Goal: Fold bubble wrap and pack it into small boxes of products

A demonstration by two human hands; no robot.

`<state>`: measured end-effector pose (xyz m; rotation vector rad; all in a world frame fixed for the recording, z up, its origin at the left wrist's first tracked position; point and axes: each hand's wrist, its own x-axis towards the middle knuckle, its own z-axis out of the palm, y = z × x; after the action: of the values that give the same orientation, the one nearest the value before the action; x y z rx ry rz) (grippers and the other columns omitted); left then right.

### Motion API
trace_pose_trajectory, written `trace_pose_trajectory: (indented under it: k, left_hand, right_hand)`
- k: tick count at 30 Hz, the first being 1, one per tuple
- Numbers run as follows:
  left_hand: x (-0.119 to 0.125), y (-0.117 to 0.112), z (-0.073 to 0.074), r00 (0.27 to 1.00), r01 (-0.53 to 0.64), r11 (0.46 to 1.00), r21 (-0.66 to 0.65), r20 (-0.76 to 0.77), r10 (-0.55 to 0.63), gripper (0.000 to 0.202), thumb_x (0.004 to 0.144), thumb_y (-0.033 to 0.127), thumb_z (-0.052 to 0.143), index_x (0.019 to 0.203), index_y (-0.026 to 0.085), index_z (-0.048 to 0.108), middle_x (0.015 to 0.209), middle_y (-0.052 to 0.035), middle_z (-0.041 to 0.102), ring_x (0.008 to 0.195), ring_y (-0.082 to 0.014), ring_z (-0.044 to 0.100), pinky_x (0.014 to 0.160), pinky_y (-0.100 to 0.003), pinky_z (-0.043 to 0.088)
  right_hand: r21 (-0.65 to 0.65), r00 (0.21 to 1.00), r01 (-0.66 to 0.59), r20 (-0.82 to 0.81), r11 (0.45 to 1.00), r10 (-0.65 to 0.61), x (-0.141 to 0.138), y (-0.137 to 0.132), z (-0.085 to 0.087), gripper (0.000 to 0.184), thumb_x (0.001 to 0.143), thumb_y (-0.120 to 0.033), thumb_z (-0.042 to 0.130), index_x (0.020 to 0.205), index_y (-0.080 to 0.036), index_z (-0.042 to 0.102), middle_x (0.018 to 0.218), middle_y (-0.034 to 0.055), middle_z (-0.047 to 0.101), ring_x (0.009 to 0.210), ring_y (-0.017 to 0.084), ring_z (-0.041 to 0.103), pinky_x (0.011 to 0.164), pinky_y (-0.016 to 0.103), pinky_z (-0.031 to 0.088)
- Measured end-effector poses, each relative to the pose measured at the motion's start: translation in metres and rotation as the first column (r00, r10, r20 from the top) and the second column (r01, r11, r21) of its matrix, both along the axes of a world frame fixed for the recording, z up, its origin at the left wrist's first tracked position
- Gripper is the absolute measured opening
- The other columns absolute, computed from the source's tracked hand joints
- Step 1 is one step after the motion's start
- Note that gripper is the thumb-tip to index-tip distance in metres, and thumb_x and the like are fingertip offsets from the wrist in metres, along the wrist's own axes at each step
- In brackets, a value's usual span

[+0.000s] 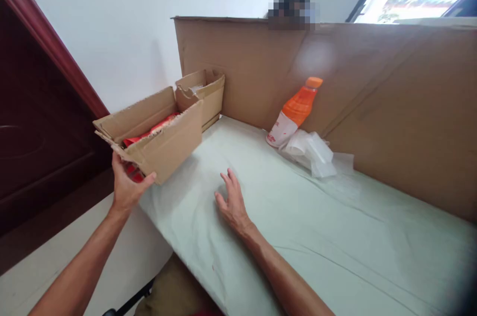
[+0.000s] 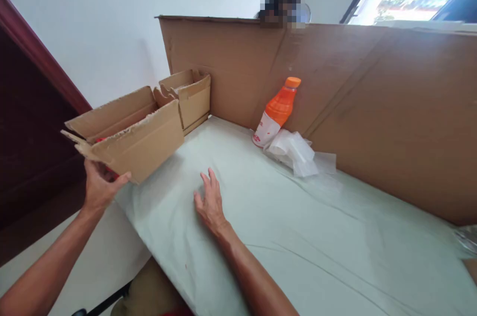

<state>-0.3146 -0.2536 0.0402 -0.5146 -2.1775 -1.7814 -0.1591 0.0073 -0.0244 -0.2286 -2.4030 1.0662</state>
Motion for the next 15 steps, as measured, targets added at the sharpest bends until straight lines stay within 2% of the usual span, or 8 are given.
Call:
trace_pose_trajectory:
  k: [2, 4, 6, 9, 12, 15]
  left_hand:
    - [-0.027, 0.0, 0.007, 0.999, -0.046, 0.999, -0.017, 0.005, 0.046, 0.105, 0.065, 0.03, 0.083, 0.151, 0.029, 0.022, 0.152, -0.0144, 0.039, 0.138, -0.033, 0.05, 0.105, -0.046, 0.054]
    - [-0.051, 0.004, 0.008, 0.996, -0.091, 0.995, -0.038, 0.015, 0.092, 0.111, 0.06, 0.027, 0.083, 0.152, 0.026, 0.021, 0.15, -0.0182, 0.04, 0.137, -0.0343, 0.049, 0.1, -0.045, 0.057]
    - [-0.071, 0.01, 0.006, 0.995, -0.084, 0.995, -0.061, 0.038, 0.087, 0.112, 0.059, 0.026, 0.082, 0.153, 0.022, 0.022, 0.148, -0.0211, 0.042, 0.135, -0.0357, 0.051, 0.096, -0.046, 0.059]
    - [-0.092, 0.02, 0.003, 0.998, -0.034, 0.998, -0.06, 0.053, 0.037, 0.111, 0.06, 0.025, 0.081, 0.153, 0.022, 0.022, 0.145, -0.0202, 0.046, 0.13, -0.0345, 0.054, 0.096, -0.048, 0.059]
    - [-0.097, 0.029, 0.002, 0.998, -0.008, 0.998, -0.059, 0.056, 0.012, 0.103, 0.064, 0.025, 0.08, 0.152, 0.022, 0.026, 0.145, -0.0178, 0.047, 0.129, -0.032, 0.056, 0.102, -0.05, 0.055]
    - [-0.078, 0.036, -0.008, 0.997, -0.032, 0.995, -0.094, 0.069, 0.039, 0.094, 0.072, 0.03, 0.078, 0.151, 0.017, 0.028, 0.147, -0.0205, 0.045, 0.132, -0.0339, 0.054, 0.109, -0.053, 0.048]
  right_hand:
    - [0.036, 1.0, 0.016, 0.017, 0.999, -0.016, 0.004, 0.0, -0.015, 0.053, 0.085, -0.019, 0.054, 0.137, -0.021, 0.054, 0.159, 0.0166, 0.039, 0.147, 0.032, 0.038, 0.119, 0.059, 0.034]
    - [0.05, 0.999, 0.034, 0.011, 0.998, -0.035, 0.01, 0.003, -0.024, 0.049, 0.084, -0.017, 0.054, 0.133, -0.021, 0.058, 0.156, 0.0156, 0.044, 0.145, 0.031, 0.042, 0.118, 0.058, 0.037]
    - [0.046, 0.999, 0.045, 0.009, 0.998, -0.045, 0.013, 0.005, -0.027, 0.045, 0.085, -0.016, 0.054, 0.129, -0.021, 0.06, 0.154, 0.0156, 0.046, 0.143, 0.031, 0.045, 0.116, 0.056, 0.04]
    - [0.04, 0.999, 0.051, 0.01, 0.998, -0.051, 0.015, 0.004, -0.025, 0.042, 0.085, -0.016, 0.054, 0.126, -0.02, 0.063, 0.152, 0.0162, 0.049, 0.141, 0.032, 0.047, 0.115, 0.056, 0.042]
    - [0.031, 0.998, 0.056, 0.022, 0.998, -0.056, 0.015, 0.002, -0.022, 0.041, 0.085, -0.017, 0.054, 0.125, -0.021, 0.064, 0.151, 0.0153, 0.05, 0.14, 0.031, 0.048, 0.114, 0.057, 0.042]
    - [0.02, 0.999, 0.041, 0.028, 0.999, -0.041, 0.014, 0.003, -0.021, 0.04, 0.086, -0.017, 0.054, 0.124, -0.021, 0.064, 0.151, 0.0153, 0.05, 0.14, 0.031, 0.048, 0.114, 0.056, 0.043]
